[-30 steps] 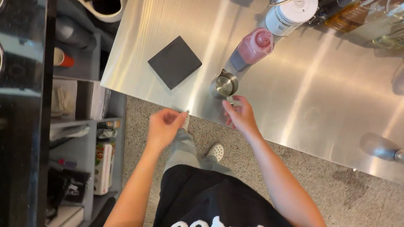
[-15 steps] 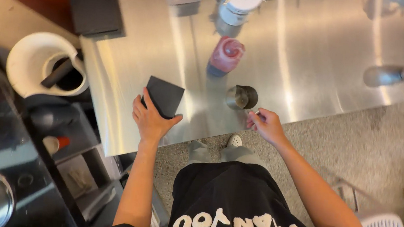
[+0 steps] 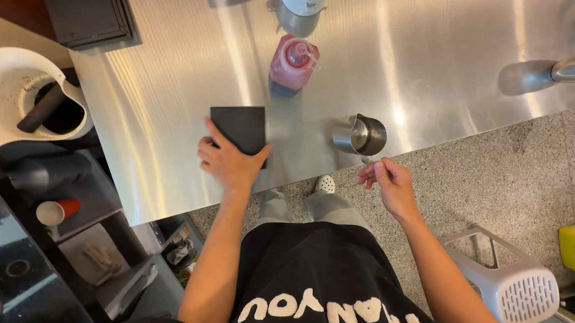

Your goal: The person wipes a portafilter with a cloth, grinds coffee into it at the grinder, tamps the grounds, locks the portafilter into the espresso machine and starts the shot. They then take a milk carton from the refrigerator, place the glass of espresso on a scale, and pour milk into the glass.

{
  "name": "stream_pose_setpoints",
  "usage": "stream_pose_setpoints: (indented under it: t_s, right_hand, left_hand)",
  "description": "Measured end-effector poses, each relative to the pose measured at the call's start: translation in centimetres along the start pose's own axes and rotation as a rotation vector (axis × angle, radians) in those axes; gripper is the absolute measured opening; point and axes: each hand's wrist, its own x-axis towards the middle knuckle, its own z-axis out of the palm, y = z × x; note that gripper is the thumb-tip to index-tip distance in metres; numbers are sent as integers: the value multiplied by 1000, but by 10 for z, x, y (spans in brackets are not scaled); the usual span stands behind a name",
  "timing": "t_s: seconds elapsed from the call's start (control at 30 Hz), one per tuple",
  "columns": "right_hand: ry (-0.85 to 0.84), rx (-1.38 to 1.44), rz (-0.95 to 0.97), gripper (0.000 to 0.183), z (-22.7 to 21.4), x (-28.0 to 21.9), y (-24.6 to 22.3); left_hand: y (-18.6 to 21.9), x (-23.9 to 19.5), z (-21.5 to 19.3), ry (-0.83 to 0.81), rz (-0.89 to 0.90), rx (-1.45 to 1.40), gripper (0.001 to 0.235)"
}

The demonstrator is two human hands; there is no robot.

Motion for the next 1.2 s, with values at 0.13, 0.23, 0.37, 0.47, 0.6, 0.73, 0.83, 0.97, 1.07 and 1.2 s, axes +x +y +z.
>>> stream_pose_setpoints:
  t_s: [0.13,0.23,0.37,0.47,0.6,0.73,0.83,0.97,1.07,1.2]
  right_hand:
    - [-47,104,-24,39,-32,2,-4]
    - [-57,166,-10,37,-63,12,-10]
    - [-146,4,-206,33,-96,17,-35]
    - [-178,-133,-286,28,-114,19,-52]
    - [-202,-270,-348,29,-123,16,-45]
    - [-313,-374,-312,27,-114,14,-34]
    - [-509,-302,-194,28,-96,0,-19]
    - [-707,-200,-109,31,-50,-11,-16]
    - [-837,-222,-61,30,-8,-14,-22]
    - [-960,-292,-107,31,60,-22,-18]
  left_hand:
    - [13,-17,11,42,4,-38,151]
    - [6,-38,11,164,69,29,138]
    - [4,-93,20,254,197,-110,98]
    - [14,-140,44,201,195,-317,51]
    - [19,-205,101,-117,-64,-575,22]
    - [36,-243,120,-176,-172,-625,25]
    - [32,-267,109,-358,-278,-533,28]
    - [1,-274,90,-381,-245,-503,27]
    - [-28,-282,86,-333,-313,-509,31]
    - [-74,-306,60,-298,-418,-537,32]
